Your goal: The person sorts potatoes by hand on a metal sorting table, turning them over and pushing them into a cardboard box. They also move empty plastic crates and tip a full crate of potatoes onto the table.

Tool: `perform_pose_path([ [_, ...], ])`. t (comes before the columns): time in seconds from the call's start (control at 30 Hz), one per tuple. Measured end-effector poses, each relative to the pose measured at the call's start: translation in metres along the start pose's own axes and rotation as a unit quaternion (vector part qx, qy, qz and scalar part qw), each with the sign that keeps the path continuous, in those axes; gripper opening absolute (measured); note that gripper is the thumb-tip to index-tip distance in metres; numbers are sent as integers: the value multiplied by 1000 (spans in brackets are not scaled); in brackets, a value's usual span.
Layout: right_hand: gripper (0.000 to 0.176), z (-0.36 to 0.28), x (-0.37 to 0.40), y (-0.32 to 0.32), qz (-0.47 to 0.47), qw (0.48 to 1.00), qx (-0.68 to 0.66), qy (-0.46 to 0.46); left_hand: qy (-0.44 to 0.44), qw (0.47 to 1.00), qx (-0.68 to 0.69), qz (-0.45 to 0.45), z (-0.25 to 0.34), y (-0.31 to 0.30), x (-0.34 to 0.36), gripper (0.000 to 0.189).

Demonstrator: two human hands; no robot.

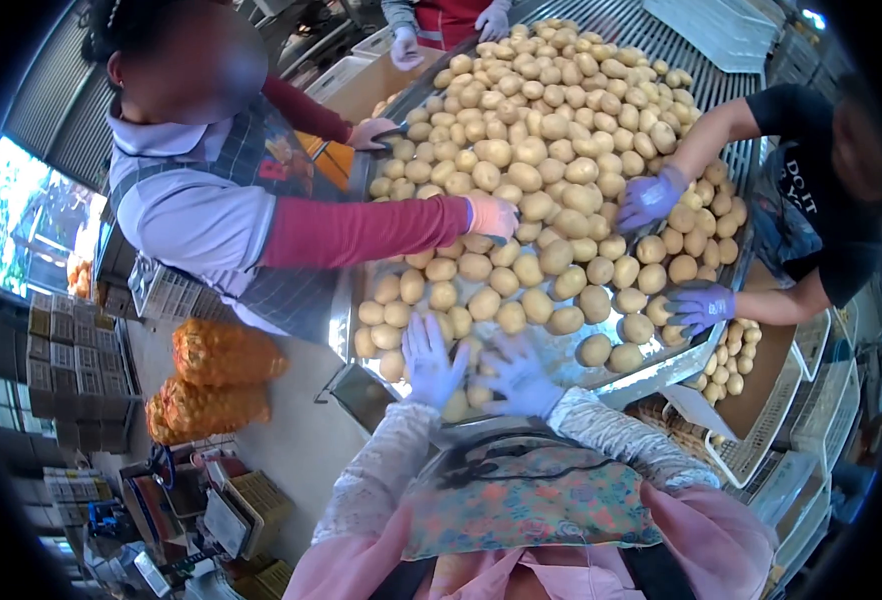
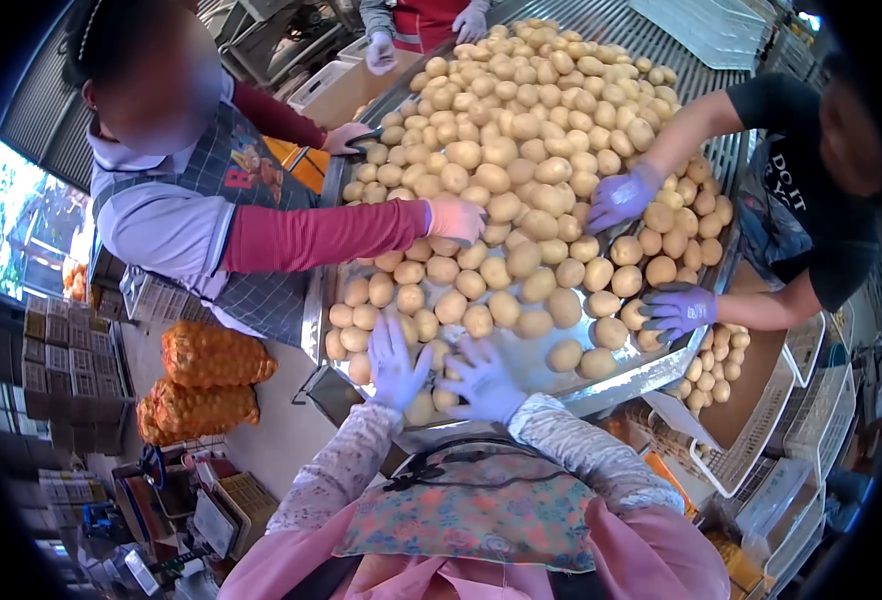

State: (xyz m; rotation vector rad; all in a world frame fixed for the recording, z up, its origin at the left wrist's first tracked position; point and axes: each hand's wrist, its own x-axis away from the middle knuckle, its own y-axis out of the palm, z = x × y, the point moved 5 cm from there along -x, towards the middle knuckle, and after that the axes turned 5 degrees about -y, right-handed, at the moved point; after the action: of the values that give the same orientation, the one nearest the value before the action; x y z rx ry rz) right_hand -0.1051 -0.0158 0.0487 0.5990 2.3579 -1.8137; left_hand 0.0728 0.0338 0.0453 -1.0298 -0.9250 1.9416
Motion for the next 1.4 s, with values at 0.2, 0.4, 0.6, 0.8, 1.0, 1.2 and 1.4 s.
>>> perform_pose_path([
  [0.2,12,52,-10,-79,93,989,-92,63,74,990,-115,-33,51,9,-33,78],
  [0.4,39,144,-3,-63,-98,949,192,231,337,895,-218,-195,68,54,51,70],
  [0.6,45,149,7,-40,-155,952,77,252,241,913,-56,-326,59,47,2,75],
  [0.8,57,72,133,-129,188,837,-353,374,300,904,56,-299,28,-11,56,69],
  [1.0,61,-16,330,-159,-209,853,-107,466,89,979,-70,-169,1,-14,15,71],
  [1.2,61,41,224,-151,57,884,-88,455,146,974,-19,-171,61,57,19,74],
  [1.4,67,51,144,-86,-58,940,116,317,131,958,39,-254,-12,-18,67,71],
])
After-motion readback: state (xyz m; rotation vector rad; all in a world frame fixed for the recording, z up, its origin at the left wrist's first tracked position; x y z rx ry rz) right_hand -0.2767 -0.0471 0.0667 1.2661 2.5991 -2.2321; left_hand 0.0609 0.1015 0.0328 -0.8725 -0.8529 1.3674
